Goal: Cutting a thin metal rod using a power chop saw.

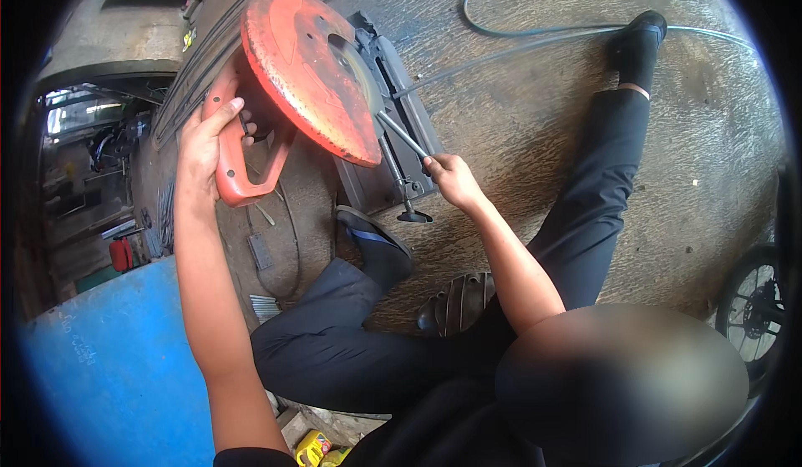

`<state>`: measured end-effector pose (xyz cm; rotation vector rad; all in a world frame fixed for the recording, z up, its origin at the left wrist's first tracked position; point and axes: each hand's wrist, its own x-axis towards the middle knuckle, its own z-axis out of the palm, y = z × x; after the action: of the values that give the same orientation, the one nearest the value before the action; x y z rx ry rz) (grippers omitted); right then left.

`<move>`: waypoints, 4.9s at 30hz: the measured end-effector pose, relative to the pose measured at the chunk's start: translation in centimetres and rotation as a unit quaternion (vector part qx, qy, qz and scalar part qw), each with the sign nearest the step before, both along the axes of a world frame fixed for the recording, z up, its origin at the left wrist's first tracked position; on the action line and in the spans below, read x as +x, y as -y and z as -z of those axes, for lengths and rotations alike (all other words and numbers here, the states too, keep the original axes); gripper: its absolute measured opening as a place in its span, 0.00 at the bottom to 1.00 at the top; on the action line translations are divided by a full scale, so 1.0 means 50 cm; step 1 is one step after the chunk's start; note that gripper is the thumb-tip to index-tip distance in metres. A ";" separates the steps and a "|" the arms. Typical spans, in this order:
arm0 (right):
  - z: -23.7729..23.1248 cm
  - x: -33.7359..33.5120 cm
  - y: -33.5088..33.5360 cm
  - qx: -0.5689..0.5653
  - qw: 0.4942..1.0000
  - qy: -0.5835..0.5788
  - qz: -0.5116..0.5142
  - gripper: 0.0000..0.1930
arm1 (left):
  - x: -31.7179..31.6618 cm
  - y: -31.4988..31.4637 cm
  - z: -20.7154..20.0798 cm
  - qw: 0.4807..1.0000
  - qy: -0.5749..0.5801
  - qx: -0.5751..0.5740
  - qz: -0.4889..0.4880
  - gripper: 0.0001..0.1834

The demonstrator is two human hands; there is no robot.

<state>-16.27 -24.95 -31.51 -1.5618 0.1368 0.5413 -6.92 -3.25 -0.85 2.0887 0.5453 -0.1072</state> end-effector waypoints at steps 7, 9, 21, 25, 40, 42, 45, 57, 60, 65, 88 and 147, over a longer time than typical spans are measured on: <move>-0.016 -0.011 -0.017 -0.041 0.997 0.059 0.016 0.18 | 0.001 0.003 0.000 1.000 -0.001 0.008 -0.009 0.19; -0.019 -0.014 -0.021 -0.050 0.996 0.070 0.033 0.17 | -0.001 0.005 0.000 1.000 0.005 0.013 -0.004 0.19; -0.027 -0.020 -0.022 -0.095 0.985 0.129 0.054 0.15 | -0.001 0.013 -0.004 1.000 -0.008 0.023 -0.018 0.21; -0.029 -0.022 -0.018 -0.122 0.984 0.127 0.036 0.14 | -0.007 0.019 -0.006 0.999 -0.015 -0.013 -0.030 0.22; -0.032 -0.017 -0.028 -0.148 0.966 0.173 0.125 0.11 | -0.002 -0.002 0.006 1.000 -0.010 0.004 -0.026 0.21; -0.035 -0.015 -0.027 -0.156 0.965 0.176 0.116 0.12 | -0.003 0.002 0.005 1.000 -0.001 0.012 -0.026 0.22; -0.033 -0.013 -0.024 -0.168 0.961 0.193 0.105 0.13 | -0.002 0.002 0.004 1.000 -0.008 0.014 -0.025 0.23; -0.036 -0.010 -0.017 -0.112 0.970 0.204 0.069 0.11 | 0.001 0.002 0.003 0.999 -0.012 0.026 -0.016 0.26; -0.046 -0.008 -0.011 -0.083 0.977 0.188 0.051 0.08 | 0.001 0.001 0.003 0.999 -0.013 0.033 -0.016 0.27; -0.059 -0.007 -0.005 -0.053 0.987 0.147 0.028 0.07 | 0.001 0.004 0.002 0.999 -0.016 0.035 -0.014 0.28; -0.007 0.008 -0.011 0.133 0.987 -0.087 -0.025 0.20 | -0.001 0.002 0.007 1.000 -0.001 0.024 -0.017 0.21; 0.004 -0.017 -0.040 0.008 0.997 0.080 0.013 0.14 | -0.002 0.007 0.006 0.999 -0.006 0.040 -0.011 0.23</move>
<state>-17.10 -22.93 -31.73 -1.5792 0.0311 0.3953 -7.00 -3.61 -1.15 2.1592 0.5884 -0.0853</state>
